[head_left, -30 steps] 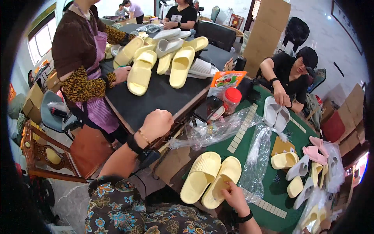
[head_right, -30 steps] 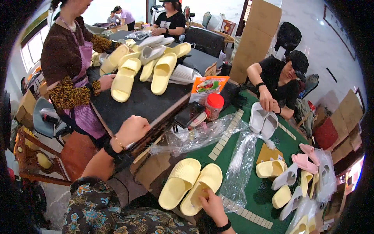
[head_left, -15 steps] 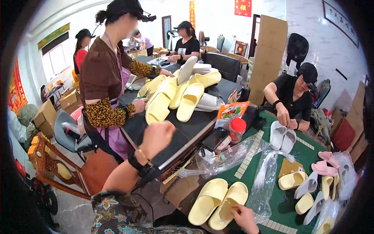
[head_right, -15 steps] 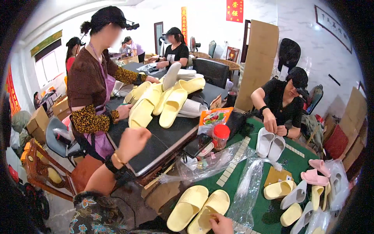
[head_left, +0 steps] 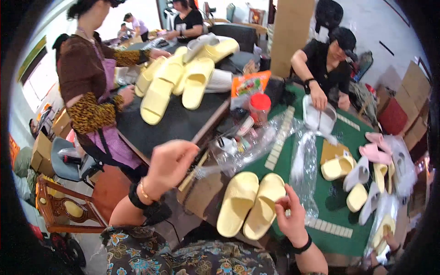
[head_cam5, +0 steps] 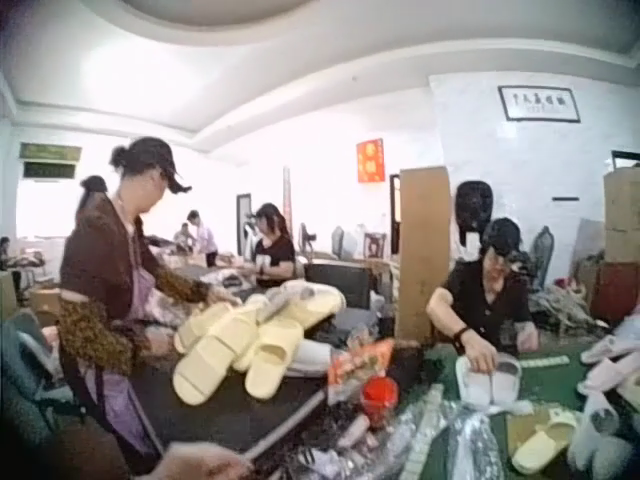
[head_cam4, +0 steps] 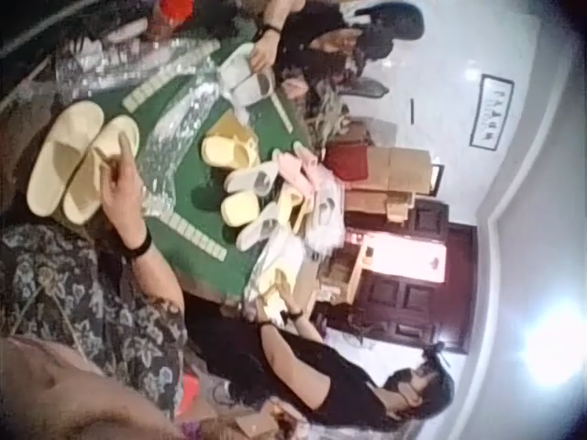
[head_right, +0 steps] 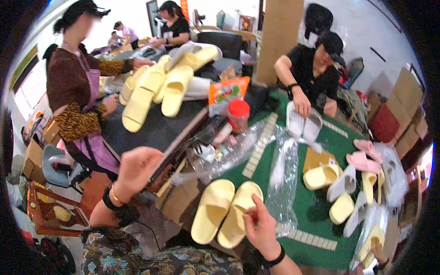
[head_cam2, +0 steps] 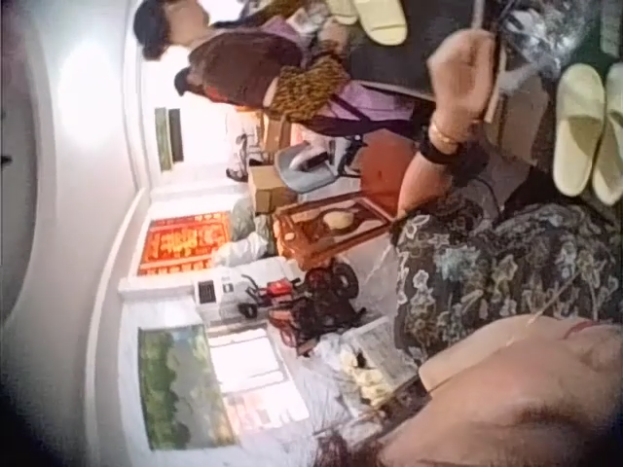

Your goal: The person is inspecting and trimming yellow and white rubber slides/sandals.

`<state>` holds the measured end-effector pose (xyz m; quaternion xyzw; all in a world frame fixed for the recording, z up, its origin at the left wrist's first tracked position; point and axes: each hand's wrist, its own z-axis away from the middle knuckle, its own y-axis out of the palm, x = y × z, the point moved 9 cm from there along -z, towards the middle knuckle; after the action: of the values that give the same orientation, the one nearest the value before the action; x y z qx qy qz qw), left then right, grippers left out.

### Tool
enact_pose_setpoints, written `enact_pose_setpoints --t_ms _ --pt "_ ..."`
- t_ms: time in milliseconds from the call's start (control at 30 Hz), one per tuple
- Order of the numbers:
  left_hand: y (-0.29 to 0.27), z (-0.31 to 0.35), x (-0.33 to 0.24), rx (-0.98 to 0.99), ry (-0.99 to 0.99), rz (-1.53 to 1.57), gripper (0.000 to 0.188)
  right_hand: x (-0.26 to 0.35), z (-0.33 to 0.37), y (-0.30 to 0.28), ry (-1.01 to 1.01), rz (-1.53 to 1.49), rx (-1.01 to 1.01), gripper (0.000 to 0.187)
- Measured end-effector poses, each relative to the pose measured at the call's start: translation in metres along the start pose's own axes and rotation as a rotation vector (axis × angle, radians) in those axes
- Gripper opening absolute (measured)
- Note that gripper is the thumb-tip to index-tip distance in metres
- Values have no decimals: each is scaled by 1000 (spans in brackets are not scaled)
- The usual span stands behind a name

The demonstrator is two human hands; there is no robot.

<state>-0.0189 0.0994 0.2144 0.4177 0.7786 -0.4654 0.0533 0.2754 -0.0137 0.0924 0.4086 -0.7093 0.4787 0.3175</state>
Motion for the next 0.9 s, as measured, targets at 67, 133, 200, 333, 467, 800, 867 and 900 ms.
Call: enact_pose_setpoints --t_ms 67,133,200,333,467,800,867,900 --pt "44 24 -33 149 166 32 6 11 3 9 -43 52 29 65" --pt "83 49 -57 383 305 53 6 12 4 18 -66 47 77 65" --pt "102 71 -73 480 447 91 14 4 8 20 -32 116 103 53" --pt "109 86 -73 465 560 124 23 -11 24 27 -57 286 224 16" --pt "118 109 -73 531 752 -72 29 -18 55 45 -15 298 381 14" --pt "162 155 -56 727 800 -19 28 -11 115 115 107 79 950 23" --pt "170 162 -50 769 788 -8 27 -6 118 124 58 76 1011 23" --pt "173 165 -47 781 781 -1 27 -5 119 128 27 131 1025 22"
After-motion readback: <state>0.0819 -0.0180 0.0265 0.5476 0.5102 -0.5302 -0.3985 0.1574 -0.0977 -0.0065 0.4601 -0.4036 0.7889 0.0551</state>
